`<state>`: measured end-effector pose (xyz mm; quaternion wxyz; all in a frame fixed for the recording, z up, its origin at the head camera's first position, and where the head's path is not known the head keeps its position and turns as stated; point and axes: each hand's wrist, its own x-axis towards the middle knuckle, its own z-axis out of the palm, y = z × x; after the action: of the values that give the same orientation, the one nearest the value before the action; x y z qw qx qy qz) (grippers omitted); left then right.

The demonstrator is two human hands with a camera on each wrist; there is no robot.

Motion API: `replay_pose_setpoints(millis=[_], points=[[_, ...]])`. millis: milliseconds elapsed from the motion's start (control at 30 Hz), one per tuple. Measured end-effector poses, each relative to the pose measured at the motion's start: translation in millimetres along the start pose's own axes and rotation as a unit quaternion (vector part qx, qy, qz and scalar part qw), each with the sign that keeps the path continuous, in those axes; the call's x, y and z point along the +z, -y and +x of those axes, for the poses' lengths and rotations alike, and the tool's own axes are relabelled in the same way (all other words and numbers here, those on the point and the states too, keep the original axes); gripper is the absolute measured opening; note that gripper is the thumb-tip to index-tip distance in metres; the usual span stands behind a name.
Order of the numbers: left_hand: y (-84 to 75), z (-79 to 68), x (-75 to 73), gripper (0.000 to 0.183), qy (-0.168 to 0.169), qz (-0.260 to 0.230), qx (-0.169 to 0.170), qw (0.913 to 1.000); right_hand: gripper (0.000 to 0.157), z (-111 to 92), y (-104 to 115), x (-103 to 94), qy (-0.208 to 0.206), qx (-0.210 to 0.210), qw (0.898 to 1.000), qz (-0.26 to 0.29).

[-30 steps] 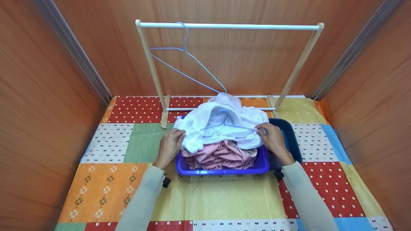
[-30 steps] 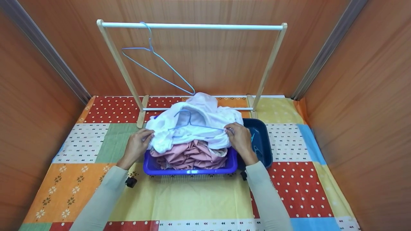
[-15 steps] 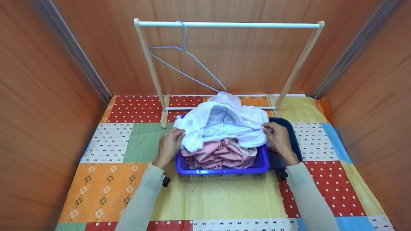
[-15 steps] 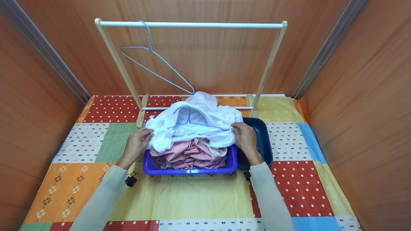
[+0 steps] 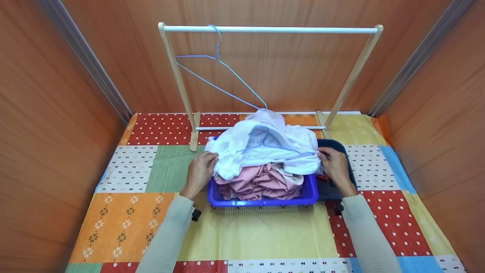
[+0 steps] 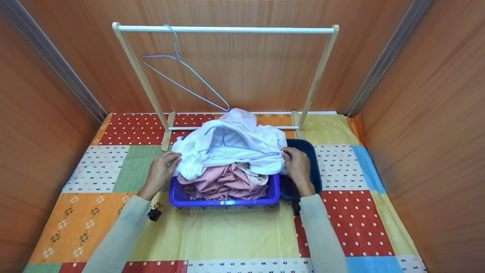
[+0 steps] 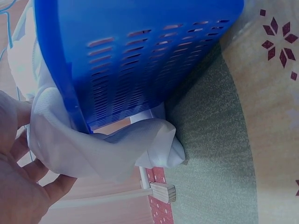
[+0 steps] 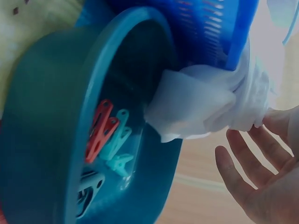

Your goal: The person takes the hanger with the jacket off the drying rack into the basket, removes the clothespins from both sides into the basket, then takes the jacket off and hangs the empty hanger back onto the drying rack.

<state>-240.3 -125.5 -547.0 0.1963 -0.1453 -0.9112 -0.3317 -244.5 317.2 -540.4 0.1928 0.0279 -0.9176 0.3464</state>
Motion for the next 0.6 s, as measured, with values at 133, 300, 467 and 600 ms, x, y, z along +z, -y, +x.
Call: replay_pose_setpoints(millis=[133,300,467,600], points=[[-0.3,-0.9,-0.2,0.014,0.0,-0.004,-0.003,1.0,0.016,-2.2,-5.0,-0.3,0.011,0.021,1.0,-0.007],[-0.9,-2.6,-0.5,0.016,0.004,-0.003,-0.007,1.0,0.016,-4.0,-6.7,1.1,0.007,0.026,1.0,-0.015],[-0.2,-3.1,-0.4,0.016,-0.001,-0.002,-0.005,1.0,0.017,-4.0,-7.1,3.0,0.005,0.029,0.999,-0.029],[0.5,-2.9,-0.6,0.015,-0.009,-0.006,0.005,0.9999,0.017,-4.0,-7.2,4.7,0.004,0.03,0.999,-0.038]])
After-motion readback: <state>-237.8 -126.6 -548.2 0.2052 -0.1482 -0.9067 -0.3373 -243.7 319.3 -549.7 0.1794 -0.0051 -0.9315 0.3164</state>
